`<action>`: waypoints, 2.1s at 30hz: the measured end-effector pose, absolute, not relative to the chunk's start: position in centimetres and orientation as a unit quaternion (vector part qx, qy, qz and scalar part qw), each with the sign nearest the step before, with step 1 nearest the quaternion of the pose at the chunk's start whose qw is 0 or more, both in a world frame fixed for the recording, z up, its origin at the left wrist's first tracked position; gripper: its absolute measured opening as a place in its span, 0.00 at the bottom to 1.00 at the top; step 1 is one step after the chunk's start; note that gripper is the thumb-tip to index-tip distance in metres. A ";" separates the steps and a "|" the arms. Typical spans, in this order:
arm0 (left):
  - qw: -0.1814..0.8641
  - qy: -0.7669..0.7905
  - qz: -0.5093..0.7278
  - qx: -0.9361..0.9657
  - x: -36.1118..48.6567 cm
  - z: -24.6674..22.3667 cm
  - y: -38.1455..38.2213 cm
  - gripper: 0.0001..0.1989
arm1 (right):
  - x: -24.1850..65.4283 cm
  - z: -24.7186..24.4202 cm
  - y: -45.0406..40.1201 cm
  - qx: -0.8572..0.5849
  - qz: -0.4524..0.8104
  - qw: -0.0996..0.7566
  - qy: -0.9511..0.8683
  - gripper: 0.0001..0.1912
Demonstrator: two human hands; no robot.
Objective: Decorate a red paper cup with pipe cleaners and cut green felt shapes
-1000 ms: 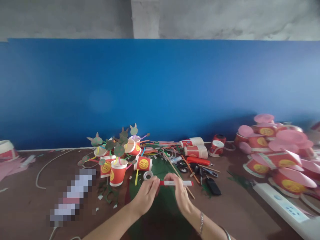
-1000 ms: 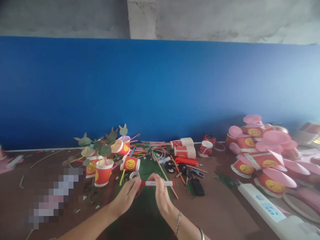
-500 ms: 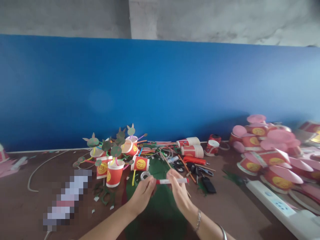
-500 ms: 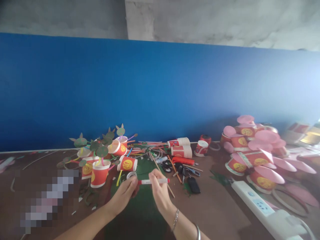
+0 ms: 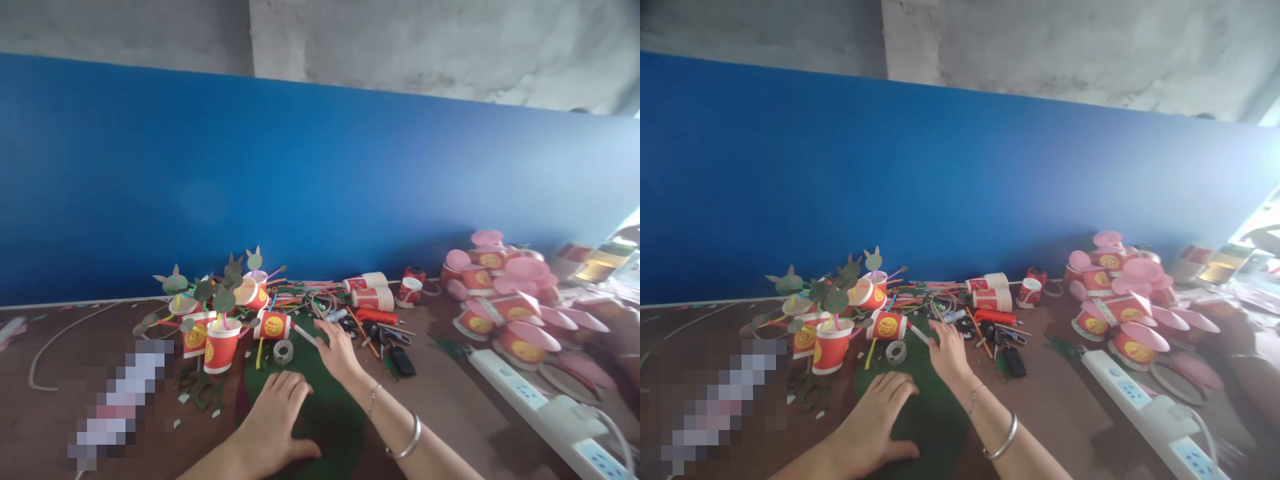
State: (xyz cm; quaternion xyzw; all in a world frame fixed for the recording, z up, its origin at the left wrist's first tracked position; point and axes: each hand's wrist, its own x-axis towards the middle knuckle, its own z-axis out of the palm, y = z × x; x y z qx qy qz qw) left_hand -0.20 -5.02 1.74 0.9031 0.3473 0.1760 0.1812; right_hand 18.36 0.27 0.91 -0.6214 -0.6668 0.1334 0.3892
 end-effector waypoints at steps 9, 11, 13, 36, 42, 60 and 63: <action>0.156 0.337 0.182 0.910 -0.3 0.9 -5.3 0.20 | 23.8 3.0 0.2 -0.704 -0.040 0.273 -0.654 0.11; 0.146 0.332 0.181 0.914 -0.3 0.8 -5.3 0.19 | 25.4 3.4 0.2 -0.722 -0.054 0.274 -0.633 0.11; 0.142 0.327 0.178 0.917 -0.3 0.7 -5.2 0.18 | 26.5 3.6 0.3 -0.732 -0.064 0.278 -0.619 0.11; 0.092 0.316 0.194 0.924 0.0 -0.3 -5.0 0.16 | 21.9 3.4 -0.5 -0.643 0.020 0.277 -0.714 0.11; 0.050 0.301 0.222 0.926 0.1 -0.8 -4.8 0.15 | 18.6 3.3 -0.9 -0.585 0.066 0.280 -0.758 0.12; 0.055 0.285 0.222 0.931 -0.2 -0.5 -4.7 0.03 | 13.1 3.6 0.2 -0.616 0.049 0.266 -0.739 0.19; 0.047 0.280 0.220 0.933 -0.2 -0.5 -4.8 0.05 | 17.5 5.0 1.2 -0.690 -0.028 0.152 -0.707 0.13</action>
